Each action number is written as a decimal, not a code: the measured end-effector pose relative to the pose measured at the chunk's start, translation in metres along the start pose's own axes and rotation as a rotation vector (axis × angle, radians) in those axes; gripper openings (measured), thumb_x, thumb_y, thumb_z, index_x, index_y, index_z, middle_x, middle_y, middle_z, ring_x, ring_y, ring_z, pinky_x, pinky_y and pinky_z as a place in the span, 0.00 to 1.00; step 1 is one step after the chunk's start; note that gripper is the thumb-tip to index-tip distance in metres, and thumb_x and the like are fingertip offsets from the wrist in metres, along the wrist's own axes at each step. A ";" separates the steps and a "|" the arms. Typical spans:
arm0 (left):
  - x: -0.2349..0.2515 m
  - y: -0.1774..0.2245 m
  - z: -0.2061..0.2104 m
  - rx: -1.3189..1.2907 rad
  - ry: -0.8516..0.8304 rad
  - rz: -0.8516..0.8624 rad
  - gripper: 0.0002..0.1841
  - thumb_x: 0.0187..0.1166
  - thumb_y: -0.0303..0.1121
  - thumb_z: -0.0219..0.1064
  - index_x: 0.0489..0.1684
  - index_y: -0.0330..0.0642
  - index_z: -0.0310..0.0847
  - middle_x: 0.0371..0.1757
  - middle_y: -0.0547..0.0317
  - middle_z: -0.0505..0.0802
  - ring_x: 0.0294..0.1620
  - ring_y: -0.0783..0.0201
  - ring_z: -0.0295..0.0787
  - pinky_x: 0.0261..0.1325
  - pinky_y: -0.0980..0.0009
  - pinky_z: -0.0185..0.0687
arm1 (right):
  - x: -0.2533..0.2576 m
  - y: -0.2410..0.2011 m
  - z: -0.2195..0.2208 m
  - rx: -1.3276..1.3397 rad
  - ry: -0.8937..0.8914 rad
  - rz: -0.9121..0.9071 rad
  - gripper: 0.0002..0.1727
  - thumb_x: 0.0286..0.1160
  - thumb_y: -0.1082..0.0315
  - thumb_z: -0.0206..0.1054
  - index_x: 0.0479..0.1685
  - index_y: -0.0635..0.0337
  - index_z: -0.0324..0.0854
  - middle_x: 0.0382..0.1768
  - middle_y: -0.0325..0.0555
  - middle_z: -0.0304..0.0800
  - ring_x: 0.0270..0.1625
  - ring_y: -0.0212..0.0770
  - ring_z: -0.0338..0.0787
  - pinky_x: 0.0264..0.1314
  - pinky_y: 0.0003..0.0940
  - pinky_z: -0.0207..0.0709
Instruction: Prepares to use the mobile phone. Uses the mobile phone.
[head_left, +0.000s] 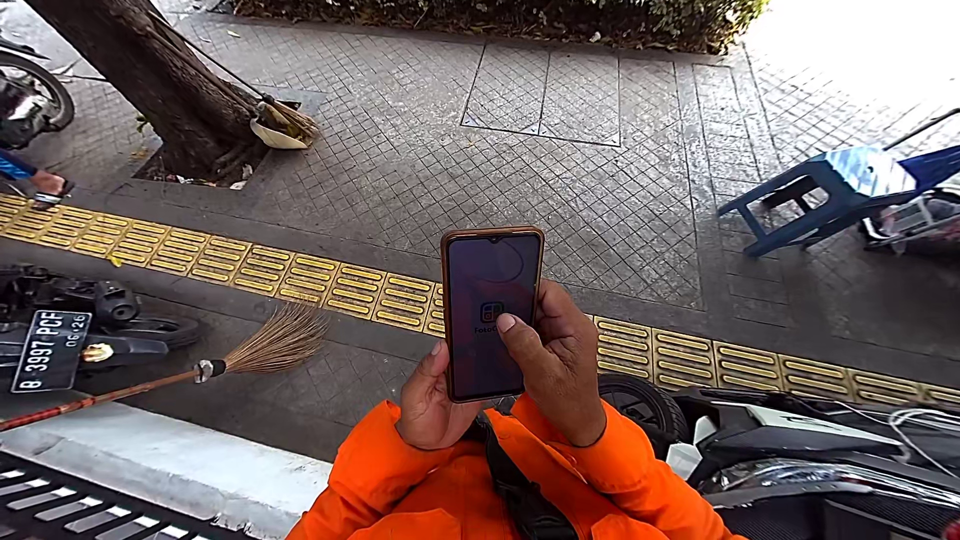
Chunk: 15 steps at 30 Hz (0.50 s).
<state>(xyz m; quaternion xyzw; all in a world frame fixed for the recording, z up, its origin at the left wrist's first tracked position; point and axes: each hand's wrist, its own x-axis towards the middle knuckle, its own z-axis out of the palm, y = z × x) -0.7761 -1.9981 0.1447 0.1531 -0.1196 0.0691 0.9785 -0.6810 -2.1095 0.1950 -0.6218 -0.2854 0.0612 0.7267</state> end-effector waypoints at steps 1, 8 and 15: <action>0.000 0.000 0.000 -0.002 -0.003 0.001 0.23 0.87 0.45 0.59 0.71 0.38 0.82 0.68 0.45 0.90 0.73 0.52 0.84 0.80 0.51 0.74 | 0.000 0.000 0.000 0.003 0.001 0.000 0.11 0.77 0.68 0.64 0.54 0.62 0.81 0.36 0.38 0.93 0.36 0.30 0.93 0.38 0.26 0.90; 0.001 0.000 -0.001 0.007 -0.011 0.006 0.23 0.87 0.45 0.59 0.71 0.38 0.81 0.68 0.45 0.90 0.73 0.52 0.84 0.81 0.52 0.73 | 0.002 0.001 0.001 0.001 0.008 -0.001 0.12 0.76 0.68 0.65 0.55 0.62 0.81 0.36 0.38 0.93 0.37 0.30 0.93 0.38 0.26 0.89; -0.001 -0.001 0.000 0.036 -0.006 0.032 0.23 0.87 0.45 0.59 0.71 0.39 0.82 0.67 0.45 0.90 0.73 0.52 0.85 0.80 0.51 0.74 | 0.003 -0.001 0.004 -0.013 0.017 0.002 0.12 0.75 0.68 0.67 0.53 0.62 0.82 0.34 0.39 0.93 0.35 0.31 0.93 0.37 0.27 0.90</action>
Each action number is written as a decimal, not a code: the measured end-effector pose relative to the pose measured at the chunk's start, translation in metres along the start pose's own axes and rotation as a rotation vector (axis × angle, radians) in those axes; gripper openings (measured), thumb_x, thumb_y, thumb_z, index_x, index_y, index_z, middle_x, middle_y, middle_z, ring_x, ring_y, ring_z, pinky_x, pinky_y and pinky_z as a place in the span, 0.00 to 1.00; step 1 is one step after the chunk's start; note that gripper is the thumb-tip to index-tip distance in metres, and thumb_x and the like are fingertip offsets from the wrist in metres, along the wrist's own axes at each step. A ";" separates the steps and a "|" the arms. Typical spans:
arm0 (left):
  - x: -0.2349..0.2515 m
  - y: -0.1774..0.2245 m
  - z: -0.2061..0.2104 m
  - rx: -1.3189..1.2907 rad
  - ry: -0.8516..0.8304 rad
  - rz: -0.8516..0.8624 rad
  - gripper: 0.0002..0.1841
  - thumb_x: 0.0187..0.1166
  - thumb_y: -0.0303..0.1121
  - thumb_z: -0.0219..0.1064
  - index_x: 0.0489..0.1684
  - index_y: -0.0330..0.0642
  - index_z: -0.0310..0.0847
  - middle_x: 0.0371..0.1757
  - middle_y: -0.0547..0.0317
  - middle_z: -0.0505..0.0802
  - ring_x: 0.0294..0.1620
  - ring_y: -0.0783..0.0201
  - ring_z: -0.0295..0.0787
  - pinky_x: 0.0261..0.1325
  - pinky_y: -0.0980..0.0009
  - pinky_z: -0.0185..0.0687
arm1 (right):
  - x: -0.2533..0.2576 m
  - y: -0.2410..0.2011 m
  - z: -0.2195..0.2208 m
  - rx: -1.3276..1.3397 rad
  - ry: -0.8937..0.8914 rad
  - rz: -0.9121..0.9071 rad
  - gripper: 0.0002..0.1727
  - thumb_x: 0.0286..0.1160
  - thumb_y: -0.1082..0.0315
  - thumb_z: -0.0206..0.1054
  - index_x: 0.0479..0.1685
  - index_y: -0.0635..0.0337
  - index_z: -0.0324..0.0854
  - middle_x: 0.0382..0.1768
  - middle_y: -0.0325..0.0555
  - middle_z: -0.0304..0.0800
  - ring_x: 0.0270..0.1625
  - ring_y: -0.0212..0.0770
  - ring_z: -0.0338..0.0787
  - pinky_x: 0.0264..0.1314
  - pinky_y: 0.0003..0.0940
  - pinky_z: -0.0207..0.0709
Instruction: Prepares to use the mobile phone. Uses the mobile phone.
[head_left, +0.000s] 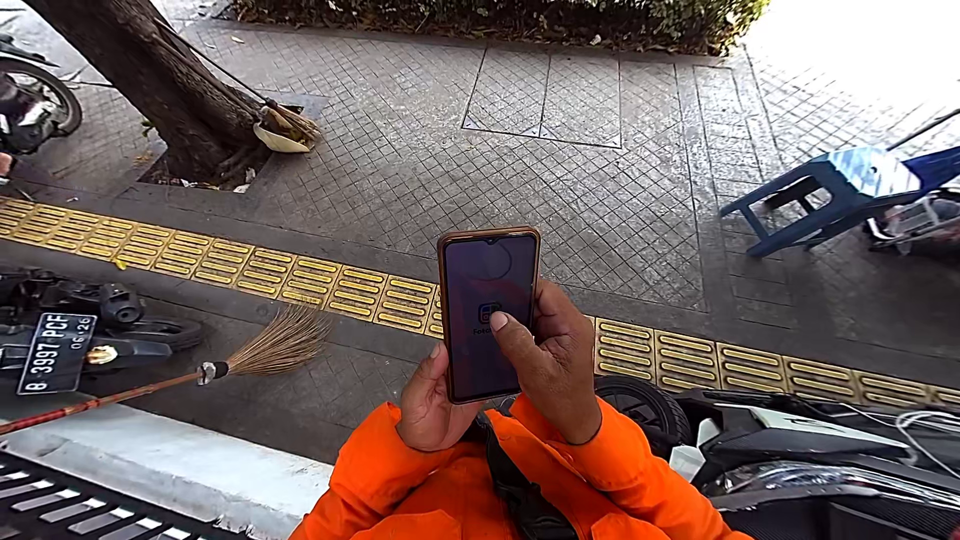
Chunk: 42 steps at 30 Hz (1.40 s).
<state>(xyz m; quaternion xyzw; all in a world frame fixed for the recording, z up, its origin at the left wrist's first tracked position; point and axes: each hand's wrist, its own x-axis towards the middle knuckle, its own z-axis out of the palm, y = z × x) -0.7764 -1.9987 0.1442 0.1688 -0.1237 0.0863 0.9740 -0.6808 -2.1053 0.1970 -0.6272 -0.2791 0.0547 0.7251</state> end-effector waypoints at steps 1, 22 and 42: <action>0.000 0.000 0.000 0.006 -0.001 0.008 0.23 0.87 0.45 0.59 0.70 0.39 0.82 0.67 0.46 0.90 0.72 0.53 0.85 0.79 0.51 0.75 | 0.000 0.000 0.001 -0.005 0.000 -0.002 0.12 0.75 0.68 0.67 0.54 0.63 0.81 0.35 0.39 0.93 0.36 0.31 0.94 0.37 0.27 0.90; 0.000 -0.002 0.009 -0.056 0.016 -0.076 0.24 0.86 0.46 0.60 0.71 0.37 0.82 0.68 0.42 0.89 0.73 0.49 0.85 0.79 0.48 0.75 | -0.007 0.001 -0.018 0.102 -0.063 -0.041 0.14 0.82 0.67 0.60 0.56 0.68 0.80 0.39 0.42 0.93 0.42 0.31 0.94 0.45 0.28 0.90; 0.031 -0.080 0.019 -0.034 0.139 -0.110 0.24 0.85 0.46 0.60 0.70 0.38 0.83 0.67 0.43 0.90 0.72 0.49 0.85 0.79 0.48 0.74 | -0.001 0.019 -0.106 0.169 -0.078 0.025 0.13 0.82 0.67 0.60 0.57 0.64 0.80 0.39 0.38 0.92 0.40 0.29 0.92 0.43 0.26 0.89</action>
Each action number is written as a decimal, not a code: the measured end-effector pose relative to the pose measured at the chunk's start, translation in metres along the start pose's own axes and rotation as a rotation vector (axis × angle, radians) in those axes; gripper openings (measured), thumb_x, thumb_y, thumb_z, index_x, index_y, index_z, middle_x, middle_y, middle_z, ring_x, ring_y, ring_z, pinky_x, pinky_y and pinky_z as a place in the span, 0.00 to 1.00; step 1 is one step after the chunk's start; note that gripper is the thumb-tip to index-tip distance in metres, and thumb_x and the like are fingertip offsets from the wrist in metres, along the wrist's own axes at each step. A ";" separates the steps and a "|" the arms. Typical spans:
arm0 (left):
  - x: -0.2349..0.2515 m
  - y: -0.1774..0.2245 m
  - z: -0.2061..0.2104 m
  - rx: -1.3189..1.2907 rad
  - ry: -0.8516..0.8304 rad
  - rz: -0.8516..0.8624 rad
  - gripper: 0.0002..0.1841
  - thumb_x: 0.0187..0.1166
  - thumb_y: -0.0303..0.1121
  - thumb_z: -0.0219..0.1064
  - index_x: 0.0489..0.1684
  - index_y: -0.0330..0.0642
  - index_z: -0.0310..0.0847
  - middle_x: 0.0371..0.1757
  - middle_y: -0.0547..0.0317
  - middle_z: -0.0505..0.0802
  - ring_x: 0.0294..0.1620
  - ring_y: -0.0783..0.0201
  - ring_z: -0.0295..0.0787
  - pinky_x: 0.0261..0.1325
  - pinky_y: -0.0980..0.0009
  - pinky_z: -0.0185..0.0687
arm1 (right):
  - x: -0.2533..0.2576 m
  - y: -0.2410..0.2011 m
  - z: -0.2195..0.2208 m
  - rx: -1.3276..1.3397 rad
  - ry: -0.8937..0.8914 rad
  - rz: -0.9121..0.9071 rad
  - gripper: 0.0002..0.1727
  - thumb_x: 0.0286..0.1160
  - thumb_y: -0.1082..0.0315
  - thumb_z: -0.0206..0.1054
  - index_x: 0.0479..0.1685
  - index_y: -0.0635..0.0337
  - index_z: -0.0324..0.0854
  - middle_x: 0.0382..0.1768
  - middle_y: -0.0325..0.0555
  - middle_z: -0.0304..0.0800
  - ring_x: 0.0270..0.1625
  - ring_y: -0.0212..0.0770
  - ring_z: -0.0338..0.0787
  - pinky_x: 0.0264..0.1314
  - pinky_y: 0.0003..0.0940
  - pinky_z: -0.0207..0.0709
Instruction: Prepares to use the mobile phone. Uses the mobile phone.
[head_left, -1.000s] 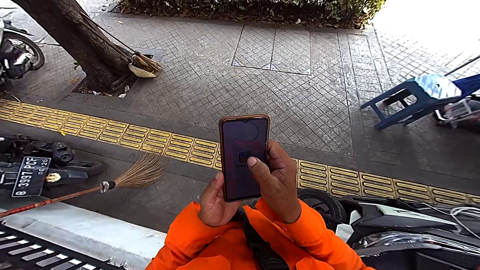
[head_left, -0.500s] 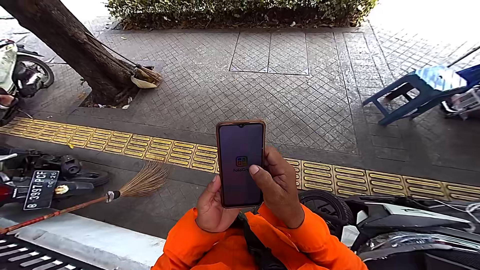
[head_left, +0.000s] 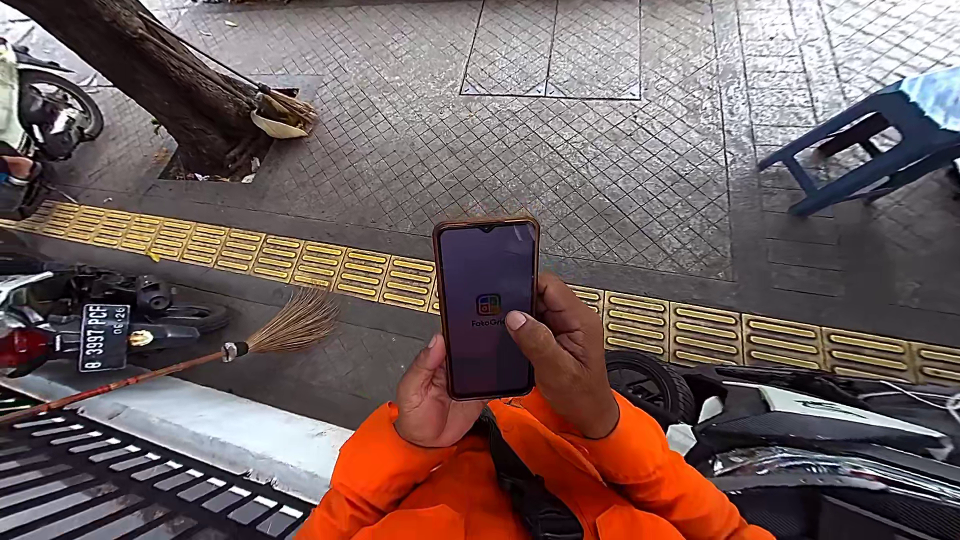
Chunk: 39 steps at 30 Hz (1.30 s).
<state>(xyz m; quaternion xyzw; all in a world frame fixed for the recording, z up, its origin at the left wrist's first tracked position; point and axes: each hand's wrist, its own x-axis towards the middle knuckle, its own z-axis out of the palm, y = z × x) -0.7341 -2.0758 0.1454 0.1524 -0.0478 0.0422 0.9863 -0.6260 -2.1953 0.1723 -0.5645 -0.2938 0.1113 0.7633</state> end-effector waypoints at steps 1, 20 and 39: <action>0.000 -0.002 0.000 -0.002 0.022 0.000 0.24 0.85 0.46 0.60 0.69 0.39 0.83 0.67 0.43 0.90 0.72 0.49 0.85 0.78 0.48 0.74 | 0.001 0.001 -0.002 0.001 -0.010 0.010 0.12 0.82 0.67 0.60 0.57 0.63 0.80 0.39 0.37 0.92 0.41 0.28 0.92 0.44 0.26 0.90; 0.114 0.104 -0.053 -0.064 -0.016 0.003 0.29 0.84 0.51 0.61 0.75 0.38 0.78 0.73 0.29 0.83 0.77 0.33 0.78 0.81 0.38 0.68 | 0.132 0.063 0.026 -0.211 0.163 -0.148 0.20 0.93 0.56 0.53 0.45 0.58 0.87 0.48 0.39 0.94 0.50 0.31 0.92 0.56 0.28 0.87; 0.195 0.195 -0.086 0.078 -0.041 0.234 0.23 0.87 0.48 0.59 0.70 0.42 0.83 0.68 0.49 0.90 0.72 0.55 0.85 0.79 0.52 0.75 | 0.309 0.093 0.085 -0.025 -0.289 0.013 0.39 0.79 0.64 0.66 0.88 0.66 0.55 0.59 0.49 0.90 0.54 0.40 0.93 0.56 0.37 0.91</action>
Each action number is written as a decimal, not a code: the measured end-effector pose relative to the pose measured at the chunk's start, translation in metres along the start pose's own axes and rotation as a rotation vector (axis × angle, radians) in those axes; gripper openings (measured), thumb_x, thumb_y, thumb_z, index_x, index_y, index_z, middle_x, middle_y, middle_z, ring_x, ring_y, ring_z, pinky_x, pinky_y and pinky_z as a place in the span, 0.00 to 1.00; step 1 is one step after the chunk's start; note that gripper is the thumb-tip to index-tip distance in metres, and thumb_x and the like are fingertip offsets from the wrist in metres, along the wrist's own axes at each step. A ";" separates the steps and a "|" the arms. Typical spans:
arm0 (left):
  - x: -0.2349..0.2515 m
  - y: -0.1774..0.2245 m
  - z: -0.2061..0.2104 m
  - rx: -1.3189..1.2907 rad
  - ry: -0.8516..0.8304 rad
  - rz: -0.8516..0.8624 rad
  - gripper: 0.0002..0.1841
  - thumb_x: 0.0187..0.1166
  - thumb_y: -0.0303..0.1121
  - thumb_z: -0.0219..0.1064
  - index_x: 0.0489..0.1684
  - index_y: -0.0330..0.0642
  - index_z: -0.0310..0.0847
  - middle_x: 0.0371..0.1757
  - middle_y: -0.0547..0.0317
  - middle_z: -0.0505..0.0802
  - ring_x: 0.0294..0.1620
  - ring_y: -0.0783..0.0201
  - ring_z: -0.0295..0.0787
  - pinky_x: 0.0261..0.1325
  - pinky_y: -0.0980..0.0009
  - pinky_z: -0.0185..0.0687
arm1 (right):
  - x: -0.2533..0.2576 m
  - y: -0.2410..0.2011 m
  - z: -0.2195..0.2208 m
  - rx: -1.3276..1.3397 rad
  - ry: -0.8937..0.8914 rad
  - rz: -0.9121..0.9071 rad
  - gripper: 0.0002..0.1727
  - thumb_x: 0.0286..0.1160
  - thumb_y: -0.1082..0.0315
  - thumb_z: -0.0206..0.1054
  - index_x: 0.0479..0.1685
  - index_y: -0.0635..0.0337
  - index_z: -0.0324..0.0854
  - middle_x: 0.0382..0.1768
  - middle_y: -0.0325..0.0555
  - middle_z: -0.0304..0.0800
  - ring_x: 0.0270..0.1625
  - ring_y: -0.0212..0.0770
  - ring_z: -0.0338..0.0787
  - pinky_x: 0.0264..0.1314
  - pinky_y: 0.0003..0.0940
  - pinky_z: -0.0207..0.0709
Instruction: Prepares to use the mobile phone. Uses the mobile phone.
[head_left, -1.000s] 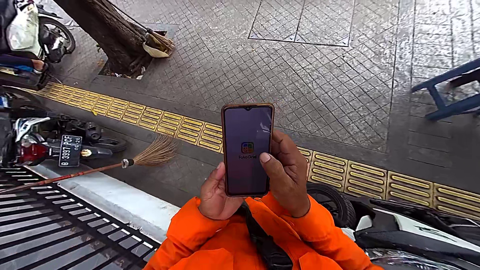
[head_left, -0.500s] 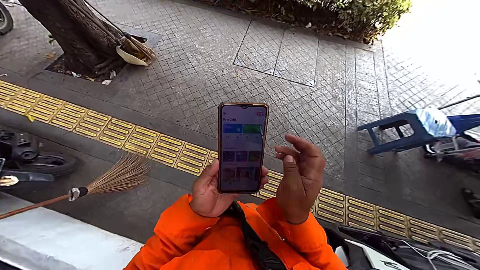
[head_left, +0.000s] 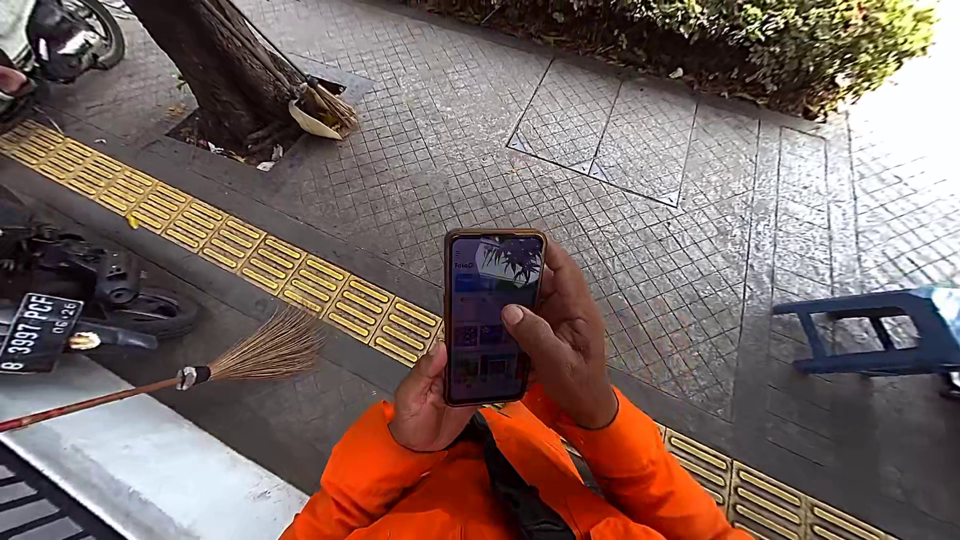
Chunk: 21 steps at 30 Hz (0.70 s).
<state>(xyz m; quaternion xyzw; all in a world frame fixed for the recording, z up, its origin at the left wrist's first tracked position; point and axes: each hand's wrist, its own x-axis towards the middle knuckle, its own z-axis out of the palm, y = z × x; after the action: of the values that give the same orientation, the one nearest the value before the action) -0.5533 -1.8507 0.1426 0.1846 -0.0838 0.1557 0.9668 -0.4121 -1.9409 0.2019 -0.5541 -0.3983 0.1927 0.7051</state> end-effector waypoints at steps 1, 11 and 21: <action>0.002 -0.003 0.001 0.021 0.001 0.011 0.23 0.87 0.48 0.59 0.70 0.42 0.83 0.67 0.49 0.91 0.72 0.56 0.85 0.79 0.53 0.76 | 0.008 -0.003 -0.002 -0.008 0.001 0.002 0.41 0.76 0.65 0.68 0.89 0.65 0.54 0.59 0.49 0.89 0.54 0.39 0.93 0.54 0.36 0.92; 0.024 -0.038 0.007 0.079 0.015 0.082 0.22 0.88 0.45 0.59 0.71 0.41 0.83 0.67 0.50 0.91 0.72 0.58 0.86 0.78 0.56 0.77 | 0.027 -0.013 -0.030 -0.060 0.075 0.049 0.38 0.67 0.71 0.75 0.81 0.59 0.66 0.50 0.44 0.92 0.44 0.36 0.95 0.40 0.31 0.94; 0.031 -0.049 0.018 0.025 -0.031 0.032 0.23 0.88 0.44 0.58 0.72 0.38 0.82 0.69 0.45 0.90 0.74 0.52 0.85 0.80 0.52 0.74 | 0.019 -0.020 -0.057 0.066 -0.008 -0.004 0.34 0.76 0.71 0.62 0.85 0.63 0.62 0.56 0.48 0.89 0.50 0.37 0.93 0.48 0.33 0.92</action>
<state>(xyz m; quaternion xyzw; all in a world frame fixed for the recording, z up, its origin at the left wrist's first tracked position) -0.5101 -1.8924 0.1497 0.1975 -0.0999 0.1693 0.9604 -0.3597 -1.9697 0.2231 -0.5291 -0.3955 0.2066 0.7217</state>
